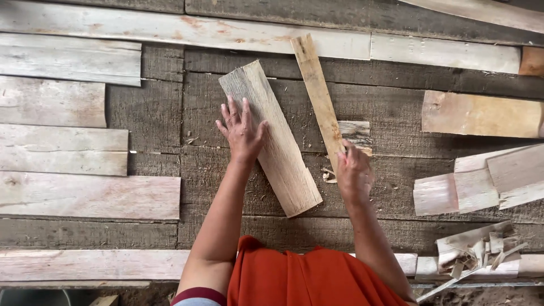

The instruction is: The person uses a red utility knife to trim and shape wooden planks on a workbench. They repeatedly position planks, cut edges, and place trimmed pieces into a wooden frame, continuing the process across multiple planks.

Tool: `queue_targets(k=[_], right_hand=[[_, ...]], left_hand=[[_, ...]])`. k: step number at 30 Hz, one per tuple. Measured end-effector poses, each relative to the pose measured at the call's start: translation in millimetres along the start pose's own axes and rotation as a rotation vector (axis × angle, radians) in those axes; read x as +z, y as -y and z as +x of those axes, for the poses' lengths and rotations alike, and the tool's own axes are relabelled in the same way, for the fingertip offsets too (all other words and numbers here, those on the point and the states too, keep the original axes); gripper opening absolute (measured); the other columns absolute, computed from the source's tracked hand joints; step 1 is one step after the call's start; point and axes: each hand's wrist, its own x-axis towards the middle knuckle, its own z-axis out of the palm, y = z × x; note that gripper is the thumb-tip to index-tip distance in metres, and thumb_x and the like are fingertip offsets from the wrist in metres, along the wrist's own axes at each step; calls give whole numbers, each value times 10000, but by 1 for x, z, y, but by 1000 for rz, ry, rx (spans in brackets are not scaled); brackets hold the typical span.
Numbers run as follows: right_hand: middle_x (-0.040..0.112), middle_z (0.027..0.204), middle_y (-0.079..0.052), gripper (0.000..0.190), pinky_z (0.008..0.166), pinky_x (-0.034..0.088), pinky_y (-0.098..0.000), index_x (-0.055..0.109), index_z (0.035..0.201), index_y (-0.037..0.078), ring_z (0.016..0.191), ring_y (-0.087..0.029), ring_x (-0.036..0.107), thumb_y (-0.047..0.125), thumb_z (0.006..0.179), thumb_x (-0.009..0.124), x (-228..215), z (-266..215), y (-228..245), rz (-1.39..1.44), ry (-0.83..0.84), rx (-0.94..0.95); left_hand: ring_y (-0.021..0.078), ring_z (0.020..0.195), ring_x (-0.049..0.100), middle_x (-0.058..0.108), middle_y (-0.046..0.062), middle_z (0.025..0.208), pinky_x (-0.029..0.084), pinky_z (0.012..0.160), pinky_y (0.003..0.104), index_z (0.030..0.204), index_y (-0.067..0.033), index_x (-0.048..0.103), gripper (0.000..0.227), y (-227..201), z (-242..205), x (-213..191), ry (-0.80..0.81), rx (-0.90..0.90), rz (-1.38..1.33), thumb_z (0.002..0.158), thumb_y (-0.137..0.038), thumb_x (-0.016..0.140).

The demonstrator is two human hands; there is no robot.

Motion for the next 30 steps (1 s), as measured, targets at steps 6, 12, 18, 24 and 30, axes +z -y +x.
queue_targets(k=[6, 12, 18, 24, 30], right_hand=[[586, 1146, -130, 512, 907, 522, -446, 564, 1425, 170, 1083, -300, 546, 311, 959, 720, -13, -10, 24, -149, -135, -122], [609, 1106, -145, 651, 920, 537, -522, 479, 1360, 132, 1089, -389, 630, 327, 824, 792, 62, -23, 48, 273, 199, -189], [664, 943, -49, 325, 811, 565, -329, 691, 1185, 71, 855, -173, 665, 168, 882, 756, 32, -17, 53, 1213, 538, 212], [710, 909, -49, 193, 792, 594, -285, 648, 1116, 27, 813, -138, 703, 69, 943, 724, 40, -15, 57, 1561, 610, 225], [710, 1029, -93, 425, 686, 612, -291, 569, 1365, 59, 823, -175, 711, 85, 955, 676, -3, -47, 89, 1410, 692, -3]], left_hand=[[232, 1171, 507, 529, 46, 1299, 450, 879, 366, 1299, -265, 557, 413, 2, -62, 12, -194, 45, 23, 926, -92, 601], [239, 1143, 516, 482, 40, 1319, 476, 830, 337, 1345, -238, 489, 591, -1, -114, 26, -8, -135, -272, 835, 48, 578], [491, 1172, 571, 439, 325, 1356, 513, 1016, 522, 1487, 15, 346, 654, -2, -138, 0, -150, -148, -695, 881, -1, 590], [267, 1203, 601, 631, 192, 1304, 500, 1041, 452, 1471, 2, 462, 476, 0, -151, -27, -57, -190, -1412, 1019, -98, 573], [218, 1201, 574, 649, 170, 1322, 439, 1079, 439, 1456, -51, 561, 479, 18, -163, -41, -233, -153, -1362, 979, -91, 559]])
